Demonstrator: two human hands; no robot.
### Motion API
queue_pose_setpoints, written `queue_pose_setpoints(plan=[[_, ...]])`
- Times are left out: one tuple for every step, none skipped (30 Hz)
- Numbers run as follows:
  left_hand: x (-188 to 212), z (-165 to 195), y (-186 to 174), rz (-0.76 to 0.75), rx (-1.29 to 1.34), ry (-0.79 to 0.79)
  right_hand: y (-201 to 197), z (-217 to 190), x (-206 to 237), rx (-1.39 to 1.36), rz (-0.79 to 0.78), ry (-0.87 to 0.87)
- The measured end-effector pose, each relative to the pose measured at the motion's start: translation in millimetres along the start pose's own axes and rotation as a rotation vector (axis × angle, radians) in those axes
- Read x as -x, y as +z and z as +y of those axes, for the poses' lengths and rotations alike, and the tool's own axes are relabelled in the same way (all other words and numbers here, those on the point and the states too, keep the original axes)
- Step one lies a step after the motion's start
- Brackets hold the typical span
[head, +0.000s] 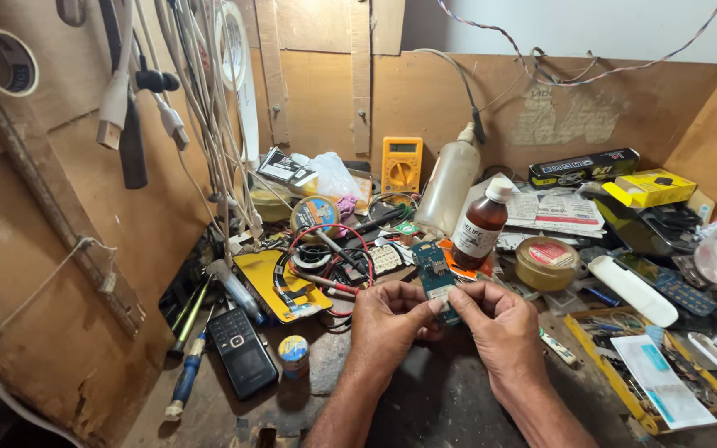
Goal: The person assembles a small electronic device by inserting a circuit board into a black plastic housing, aligning it, and then using a screwdriver to secure it with screws. The person handles the circuit board, housing, and screwdriver throughout the clip.
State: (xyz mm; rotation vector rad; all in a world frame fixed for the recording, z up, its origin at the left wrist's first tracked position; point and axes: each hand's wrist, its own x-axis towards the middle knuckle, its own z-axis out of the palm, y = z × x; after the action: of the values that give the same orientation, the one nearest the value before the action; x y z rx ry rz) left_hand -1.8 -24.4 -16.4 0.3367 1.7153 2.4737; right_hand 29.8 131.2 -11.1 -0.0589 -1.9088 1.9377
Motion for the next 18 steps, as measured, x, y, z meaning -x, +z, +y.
queue_pose_setpoints(plan=[[-0.1, -0.5, 0.3, -0.002, 0.001, 0.005, -0.4, -0.4, -0.1, -0.006, -0.006, 0.004], [-0.2, -1.0, 0.6, -0.005, 0.002, 0.013, -0.7, -0.8, -0.5, -0.012, -0.011, 0.007], [-0.3, -1.3, 0.6, -0.005, 0.003, 0.020, -0.8, -1.3, -0.8, -0.008, -0.012, 0.016], [-0.4, -1.6, 0.6, -0.009, 0.004, 0.027, -1.1, -1.9, -1.0, -0.006, -0.013, 0.025], [-0.4, -1.6, 0.4, -0.014, 0.005, 0.035, -1.1, -2.5, -1.2, -0.003, -0.014, 0.034], [-0.6, -1.4, 0.1, -0.020, 0.006, 0.042, -1.3, -3.4, -1.4, -0.050, -0.021, 0.045], [-0.5, -1.2, -0.4, -0.022, 0.002, 0.041, -1.7, -4.2, -1.0, -0.096, -0.026, 0.055], [-0.3, -0.8, -0.7, -0.021, -0.003, 0.037, -2.0, -5.0, -0.4, -0.142, -0.034, 0.068], [-0.2, -0.3, -1.1, -0.018, -0.009, 0.034, -2.4, -5.8, 0.2, -0.117, -0.044, 0.063], [0.2, 0.2, -1.5, -0.025, -0.024, 0.038, -2.8, -6.5, 1.4, -0.093, -0.054, 0.059], [0.0, 0.6, -1.1, -0.035, -0.036, 0.042, -3.4, -7.1, 1.7, -0.067, -0.062, 0.052], [0.2, 1.0, -0.8, -0.047, -0.048, 0.045, -3.7, -7.4, 2.4, -0.075, -0.054, 0.053], [-0.2, 1.2, 0.1, -0.039, -0.064, 0.040, -4.1, -7.6, 2.5, -0.082, -0.046, 0.053], [-0.6, 1.3, 0.9, -0.030, -0.081, 0.034, -4.4, -7.4, 2.4, -0.089, -0.038, 0.053], [-0.8, 1.3, 1.6, -0.019, -0.098, 0.027, -4.9, -7.1, 2.6, -0.091, -0.028, 0.051], [-1.0, 1.2, 2.2, -0.010, -0.088, 0.022, -5.3, -6.5, 2.7, -0.093, -0.018, 0.049], [-1.2, 0.9, 2.5, -0.003, -0.077, 0.019, -5.8, -5.8, 2.6, -0.094, -0.007, 0.045], [-1.6, 0.7, 2.5, 0.007, -0.067, 0.016, -6.2, -5.1, 2.4, -0.081, -0.013, 0.038]])
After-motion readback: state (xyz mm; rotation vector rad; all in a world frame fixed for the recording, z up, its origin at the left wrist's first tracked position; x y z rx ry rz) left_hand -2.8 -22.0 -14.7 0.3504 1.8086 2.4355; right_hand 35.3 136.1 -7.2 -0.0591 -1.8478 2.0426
